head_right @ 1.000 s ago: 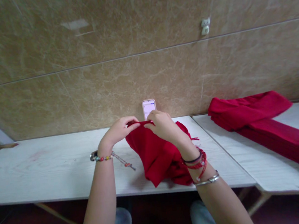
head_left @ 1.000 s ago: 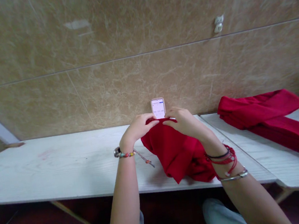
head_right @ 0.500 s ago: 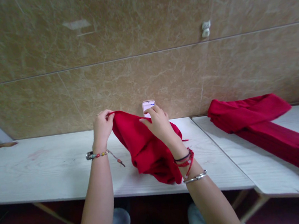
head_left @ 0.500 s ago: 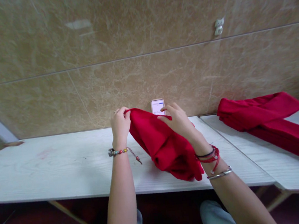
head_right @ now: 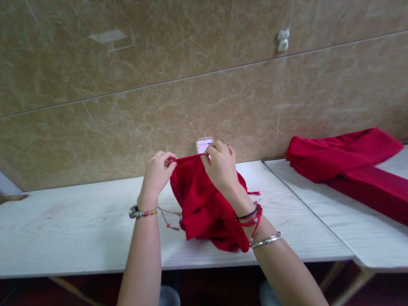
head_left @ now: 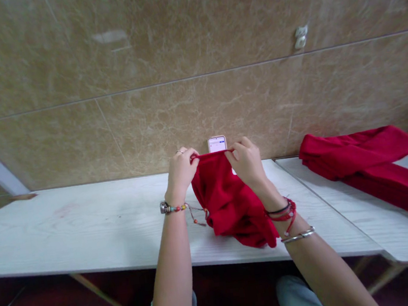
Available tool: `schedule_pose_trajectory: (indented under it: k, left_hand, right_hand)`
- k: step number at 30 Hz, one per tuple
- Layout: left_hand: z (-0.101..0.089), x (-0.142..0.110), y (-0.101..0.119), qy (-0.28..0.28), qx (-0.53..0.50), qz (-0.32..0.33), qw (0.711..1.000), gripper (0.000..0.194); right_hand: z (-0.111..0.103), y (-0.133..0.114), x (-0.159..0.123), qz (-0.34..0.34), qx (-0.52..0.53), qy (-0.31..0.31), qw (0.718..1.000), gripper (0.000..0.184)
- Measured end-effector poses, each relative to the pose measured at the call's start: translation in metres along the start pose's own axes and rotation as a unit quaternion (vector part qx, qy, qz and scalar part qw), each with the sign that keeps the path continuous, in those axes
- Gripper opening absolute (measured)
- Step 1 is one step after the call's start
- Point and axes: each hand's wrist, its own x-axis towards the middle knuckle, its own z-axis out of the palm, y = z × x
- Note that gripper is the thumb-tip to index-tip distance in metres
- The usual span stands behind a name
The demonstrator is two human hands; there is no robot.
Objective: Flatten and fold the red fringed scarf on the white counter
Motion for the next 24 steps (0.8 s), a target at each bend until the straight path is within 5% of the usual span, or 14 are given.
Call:
schedule_pose_trajectory:
  k: [4, 7, 12, 14, 16, 21, 24]
  left_hand:
    - [0.029, -0.006, -0.001, -0.065, 0.034, -0.046, 0.996, 0.017]
    - [0.042, -0.008, -0.009, -0.047, 0.021, -0.109, 0.993, 0.018]
    - [0.012, -0.005, -0.043, 0.128, -0.002, -0.190, 0.973, 0.023]
    - [-0.004, -0.005, -0.055, 0.131, -0.022, -0.196, 0.972, 0.021]
    - [-0.010, -0.006, -0.061, 0.093, -0.040, -0.180, 0.979, 0.016]
    - [0.009, -0.006, -0.055, -0.034, -0.077, -0.133, 0.988, 0.020]
    - [0.013, -0.004, -0.051, -0.009, -0.109, -0.111, 0.988, 0.021]
  right_hand:
    - [-0.014, 0.002, 0.005, 0.018, 0.019, 0.095, 0.995, 0.015]
    - [-0.019, 0.014, 0.006, 0.052, 0.032, 0.125, 0.990, 0.013]
    - [-0.032, 0.054, 0.008, 0.115, 0.035, 0.157, 0.980, 0.011]
    - [-0.038, 0.066, 0.009, 0.117, 0.031, 0.158, 0.980, 0.013]
    - [-0.041, 0.069, 0.009, 0.097, 0.025, 0.104, 0.990, 0.015]
    - [-0.020, 0.051, -0.006, -0.062, 0.023, -0.202, 0.977, 0.048]
    - [0.003, 0.040, -0.017, -0.088, -0.027, -0.308, 0.947, 0.050]
